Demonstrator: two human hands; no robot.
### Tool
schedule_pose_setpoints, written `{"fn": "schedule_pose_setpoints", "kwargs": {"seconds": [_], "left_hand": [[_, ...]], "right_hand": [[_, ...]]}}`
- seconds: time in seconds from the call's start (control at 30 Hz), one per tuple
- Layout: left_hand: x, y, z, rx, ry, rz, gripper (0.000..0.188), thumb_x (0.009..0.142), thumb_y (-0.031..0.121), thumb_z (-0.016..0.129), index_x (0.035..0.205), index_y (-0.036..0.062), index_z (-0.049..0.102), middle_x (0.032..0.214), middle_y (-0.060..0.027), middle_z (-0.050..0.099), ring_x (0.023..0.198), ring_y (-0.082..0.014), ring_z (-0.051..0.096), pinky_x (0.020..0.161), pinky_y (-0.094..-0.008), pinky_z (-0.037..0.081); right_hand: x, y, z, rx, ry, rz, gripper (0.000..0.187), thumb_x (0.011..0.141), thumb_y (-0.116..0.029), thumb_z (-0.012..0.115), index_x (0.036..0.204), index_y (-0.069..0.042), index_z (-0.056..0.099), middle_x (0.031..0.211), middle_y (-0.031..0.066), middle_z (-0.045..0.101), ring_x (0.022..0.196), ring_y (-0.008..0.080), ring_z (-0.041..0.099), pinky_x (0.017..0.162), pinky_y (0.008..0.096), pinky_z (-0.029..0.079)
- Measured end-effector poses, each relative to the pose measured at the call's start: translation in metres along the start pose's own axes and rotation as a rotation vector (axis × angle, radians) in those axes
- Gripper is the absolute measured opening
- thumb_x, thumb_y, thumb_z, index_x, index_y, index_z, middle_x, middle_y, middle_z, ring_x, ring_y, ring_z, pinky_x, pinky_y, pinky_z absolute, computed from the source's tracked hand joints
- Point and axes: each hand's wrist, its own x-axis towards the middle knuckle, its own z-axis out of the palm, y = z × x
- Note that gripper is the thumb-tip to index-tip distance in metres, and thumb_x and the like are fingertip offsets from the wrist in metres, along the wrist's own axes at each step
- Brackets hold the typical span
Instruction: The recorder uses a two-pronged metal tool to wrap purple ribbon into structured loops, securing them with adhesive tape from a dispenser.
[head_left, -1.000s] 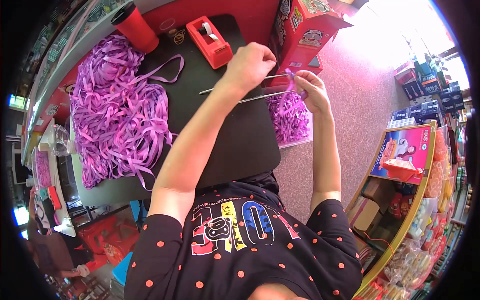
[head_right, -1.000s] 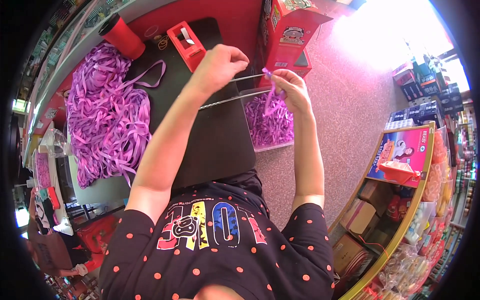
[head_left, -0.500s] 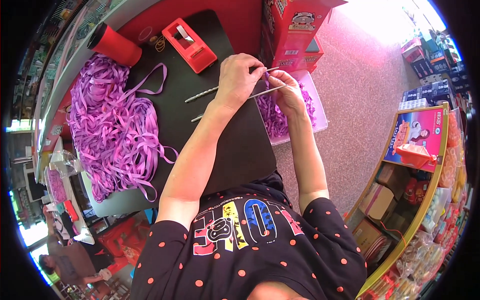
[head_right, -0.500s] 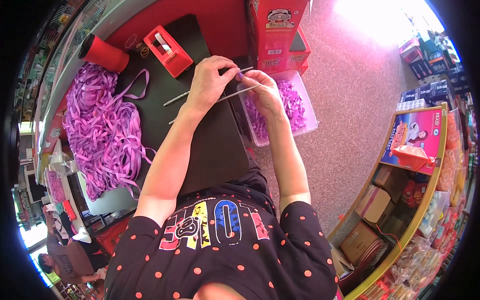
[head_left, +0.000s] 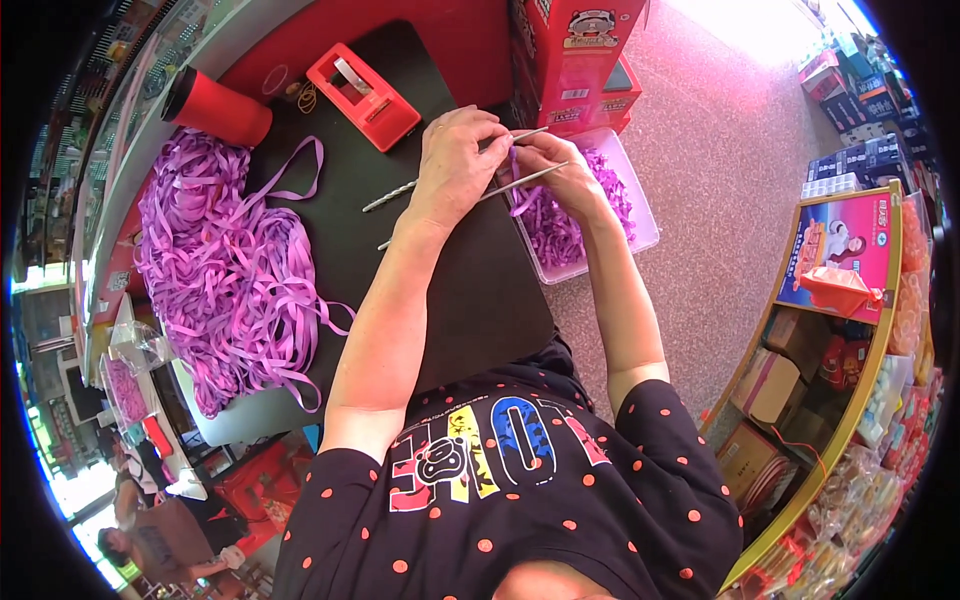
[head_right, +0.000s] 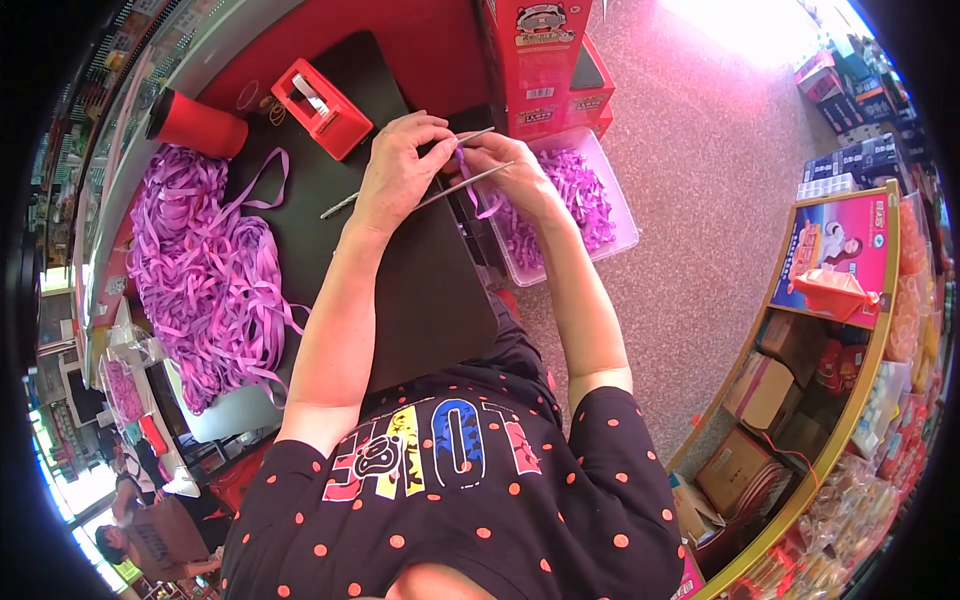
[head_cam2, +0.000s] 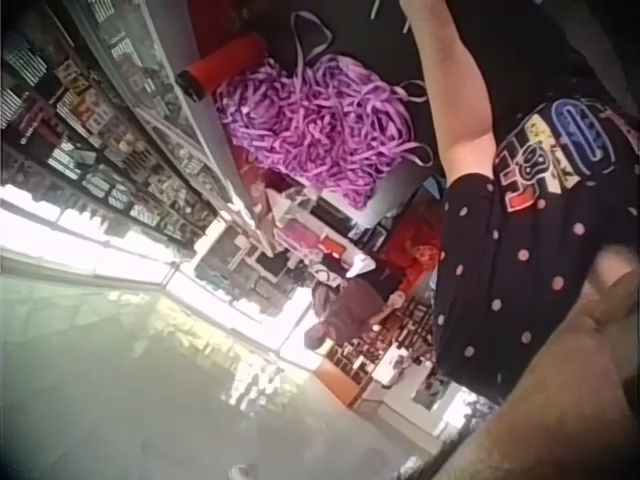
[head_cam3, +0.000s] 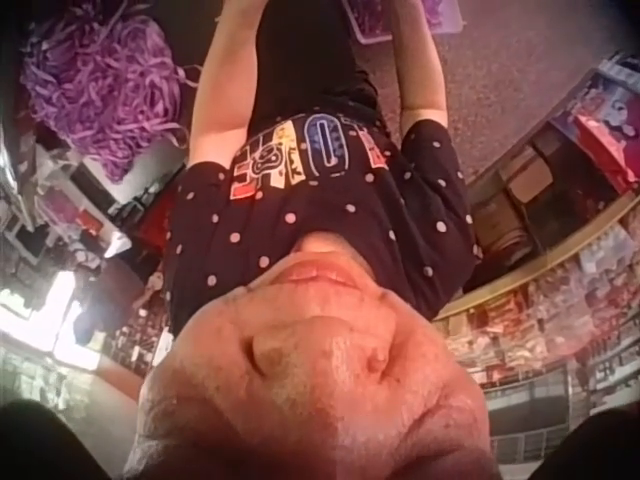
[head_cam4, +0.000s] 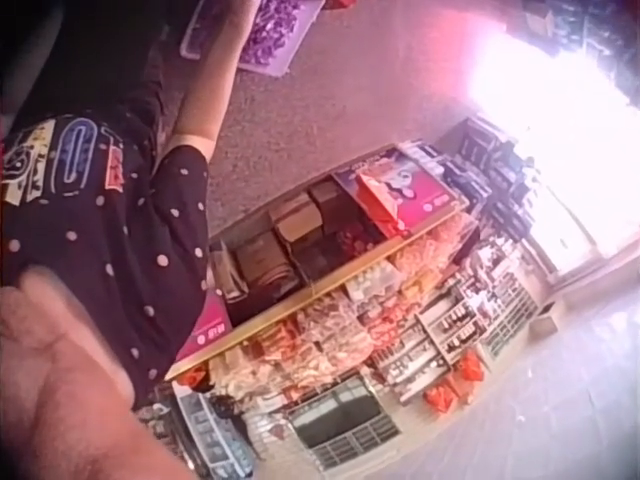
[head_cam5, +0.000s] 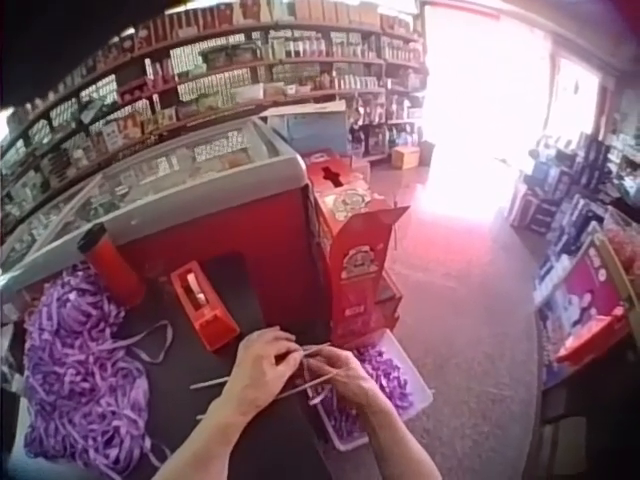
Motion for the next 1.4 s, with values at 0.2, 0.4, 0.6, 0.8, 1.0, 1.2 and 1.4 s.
{"fn": "schedule_pose_setpoints", "kwargs": {"seconds": [0.2, 0.4, 0.6, 0.8, 1.0, 1.2, 1.4], "left_hand": [[-0.001, -0.001, 0.001, -0.037, 0.006, 0.002, 0.014, 0.08, 0.018, 0.065, 0.085, 0.0059, 0.069, 0.098, -0.0064, 0.066, 0.111, -0.0288, 0.054, 0.098, -0.0416, 0.035], [-0.003, -0.002, 0.002, -0.044, 0.023, -0.014, 0.014, 0.08, 0.02, 0.065, 0.085, 0.0068, 0.07, 0.098, -0.0057, 0.067, 0.11, -0.0276, 0.054, 0.098, -0.0407, 0.035], [-0.002, -0.002, 0.001, -0.047, 0.024, -0.023, 0.015, 0.08, 0.021, 0.065, 0.085, 0.0066, 0.07, 0.097, -0.0051, 0.067, 0.11, -0.0263, 0.055, 0.098, -0.0398, 0.035], [-0.001, 0.001, 0.0, -0.001, -0.021, -0.034, 0.017, 0.083, 0.018, 0.067, 0.09, 0.0023, 0.069, 0.101, -0.0069, 0.068, 0.113, -0.0259, 0.055, 0.096, -0.0351, 0.04], [0.0, -0.001, 0.002, -0.052, 0.044, -0.022, 0.015, 0.079, 0.017, 0.068, 0.083, 0.0023, 0.069, 0.095, -0.0079, 0.068, 0.105, -0.028, 0.058, 0.094, -0.0385, 0.042], [0.0, 0.002, 0.002, -0.04, 0.032, -0.018, 0.016, 0.079, 0.017, 0.068, 0.084, 0.0023, 0.069, 0.096, -0.0083, 0.068, 0.104, -0.0275, 0.058, 0.093, -0.0375, 0.043], [0.0, 0.002, 0.002, -0.045, 0.035, -0.016, 0.016, 0.08, 0.018, 0.068, 0.084, 0.0018, 0.069, 0.096, -0.0084, 0.068, 0.104, -0.0276, 0.059, 0.092, -0.0374, 0.043]], "right_hand": [[0.009, 0.009, -0.014, -0.727, 0.131, -0.194, 0.017, 0.083, -0.014, 0.065, 0.093, 0.001, 0.065, 0.09, 0.0067, 0.065, 0.077, 0.0141, 0.062, 0.07, 0.0289, 0.051], [0.003, 0.069, -0.046, -0.683, 0.098, -0.254, 0.016, 0.078, -0.011, 0.069, 0.089, -0.001, 0.063, 0.084, 0.0055, 0.063, 0.074, 0.0123, 0.06, 0.066, 0.0274, 0.05], [-0.019, 0.124, -0.071, -0.694, 0.233, 0.046, 0.02, 0.079, -0.014, 0.07, 0.095, -0.003, 0.067, 0.082, 0.0024, 0.068, 0.078, 0.009, 0.06, 0.073, 0.0257, 0.049], [-0.042, 0.159, -0.082, -0.711, 0.262, 0.137, 0.019, 0.08, -0.016, 0.068, 0.096, -0.004, 0.067, 0.083, 0.006, 0.069, 0.078, 0.0119, 0.064, 0.073, 0.0282, 0.05], [-0.059, 0.188, -0.082, -0.683, 0.341, 0.144, 0.022, 0.08, -0.015, 0.067, 0.099, -0.004, 0.067, 0.081, 0.0059, 0.068, 0.075, 0.0139, 0.063, 0.07, 0.0279, 0.05], [-0.06, 0.204, -0.083, -0.18, 0.535, 0.225, 0.02, 0.083, -0.015, 0.067, 0.095, 0.001, 0.068, 0.08, 0.0029, 0.067, 0.07, 0.0085, 0.06, 0.066, 0.0219, 0.048], [-0.056, 0.198, -0.068, -0.787, 0.619, 0.274, 0.023, 0.072, -0.021, 0.069, 0.089, -0.005, 0.07, 0.077, 0.008, 0.069, 0.072, 0.0153, 0.066, 0.07, 0.0287, 0.051]]}}
